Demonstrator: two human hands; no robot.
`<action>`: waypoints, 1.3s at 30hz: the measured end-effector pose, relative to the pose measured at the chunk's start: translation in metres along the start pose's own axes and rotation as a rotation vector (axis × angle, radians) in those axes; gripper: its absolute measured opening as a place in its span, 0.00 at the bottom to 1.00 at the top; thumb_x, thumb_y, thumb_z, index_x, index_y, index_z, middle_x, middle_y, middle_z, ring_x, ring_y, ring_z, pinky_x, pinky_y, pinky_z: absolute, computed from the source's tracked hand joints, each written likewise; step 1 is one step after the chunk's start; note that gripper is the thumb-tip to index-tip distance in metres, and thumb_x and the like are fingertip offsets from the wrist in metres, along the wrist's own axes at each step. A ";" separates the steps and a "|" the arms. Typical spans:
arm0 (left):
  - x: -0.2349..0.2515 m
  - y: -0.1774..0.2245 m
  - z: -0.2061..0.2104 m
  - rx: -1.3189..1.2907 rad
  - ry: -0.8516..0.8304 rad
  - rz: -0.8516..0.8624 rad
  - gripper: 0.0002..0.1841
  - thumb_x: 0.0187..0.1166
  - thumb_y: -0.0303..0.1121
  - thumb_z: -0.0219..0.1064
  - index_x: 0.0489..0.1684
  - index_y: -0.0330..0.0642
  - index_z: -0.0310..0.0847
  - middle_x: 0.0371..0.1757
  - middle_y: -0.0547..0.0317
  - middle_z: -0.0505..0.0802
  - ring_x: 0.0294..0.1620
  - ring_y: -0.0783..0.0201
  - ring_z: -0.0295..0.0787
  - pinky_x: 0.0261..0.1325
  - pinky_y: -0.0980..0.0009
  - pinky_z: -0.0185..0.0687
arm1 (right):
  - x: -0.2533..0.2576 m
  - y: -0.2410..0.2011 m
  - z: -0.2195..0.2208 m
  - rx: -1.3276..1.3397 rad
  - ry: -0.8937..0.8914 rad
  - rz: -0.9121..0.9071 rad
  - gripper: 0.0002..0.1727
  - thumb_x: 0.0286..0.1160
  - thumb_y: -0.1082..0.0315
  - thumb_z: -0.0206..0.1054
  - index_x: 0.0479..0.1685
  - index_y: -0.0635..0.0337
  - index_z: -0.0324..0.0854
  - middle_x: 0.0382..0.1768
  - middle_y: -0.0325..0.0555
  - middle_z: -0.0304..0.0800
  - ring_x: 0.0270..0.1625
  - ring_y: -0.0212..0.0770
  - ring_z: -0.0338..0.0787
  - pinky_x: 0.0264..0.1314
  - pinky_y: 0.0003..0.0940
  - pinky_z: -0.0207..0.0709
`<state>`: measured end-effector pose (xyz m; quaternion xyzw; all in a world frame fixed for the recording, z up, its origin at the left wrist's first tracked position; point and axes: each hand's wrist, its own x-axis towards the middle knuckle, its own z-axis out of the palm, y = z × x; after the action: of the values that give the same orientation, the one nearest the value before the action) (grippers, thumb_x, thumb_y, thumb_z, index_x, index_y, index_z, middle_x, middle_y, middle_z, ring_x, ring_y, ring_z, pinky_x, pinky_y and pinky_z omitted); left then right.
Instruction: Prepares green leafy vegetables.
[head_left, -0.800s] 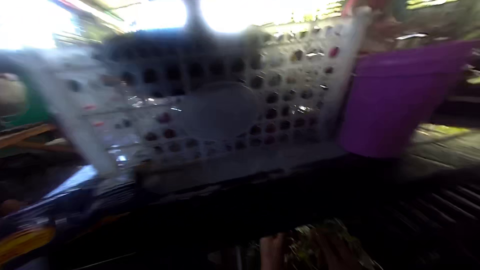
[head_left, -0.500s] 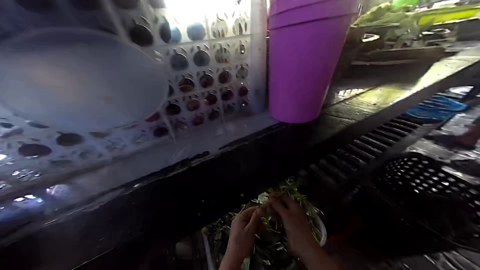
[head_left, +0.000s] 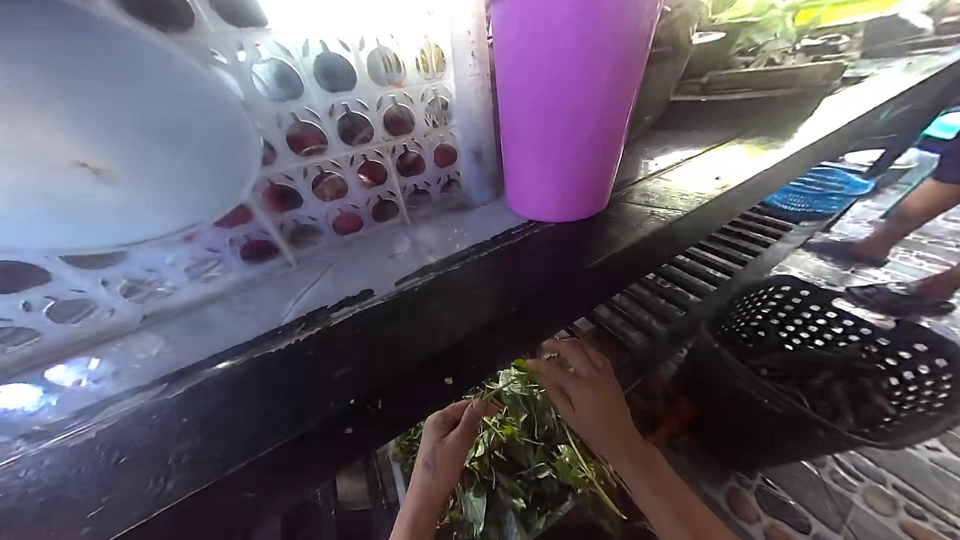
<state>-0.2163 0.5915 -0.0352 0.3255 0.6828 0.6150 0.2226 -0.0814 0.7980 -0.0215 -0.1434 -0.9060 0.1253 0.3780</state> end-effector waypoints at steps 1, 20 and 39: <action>-0.001 0.000 -0.001 -0.006 -0.010 -0.001 0.18 0.87 0.43 0.59 0.41 0.45 0.96 0.15 0.71 0.78 0.13 0.78 0.63 0.20 0.78 0.60 | -0.001 0.000 0.000 0.005 -0.023 -0.004 0.14 0.84 0.52 0.62 0.52 0.33 0.94 0.62 0.36 0.91 0.71 0.51 0.85 0.70 0.62 0.76; -0.003 0.003 0.007 0.012 -0.067 -0.088 0.17 0.88 0.41 0.60 0.38 0.43 0.95 0.18 0.67 0.84 0.16 0.76 0.72 0.22 0.78 0.68 | 0.004 -0.027 0.000 0.497 -0.241 0.195 0.15 0.88 0.60 0.57 0.56 0.55 0.88 0.51 0.40 0.94 0.52 0.38 0.93 0.55 0.43 0.89; -0.029 0.015 -0.002 0.505 0.013 -0.098 0.23 0.91 0.50 0.50 0.32 0.52 0.89 0.20 0.71 0.84 0.23 0.70 0.79 0.34 0.62 0.76 | 0.023 -0.037 0.006 1.265 -0.014 1.130 0.15 0.90 0.65 0.49 0.32 0.51 0.75 0.16 0.31 0.66 0.16 0.27 0.68 0.21 0.22 0.69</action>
<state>-0.1951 0.5691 -0.0225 0.3333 0.8312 0.4155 0.1594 -0.1070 0.7715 0.0019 -0.3352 -0.4599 0.7794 0.2619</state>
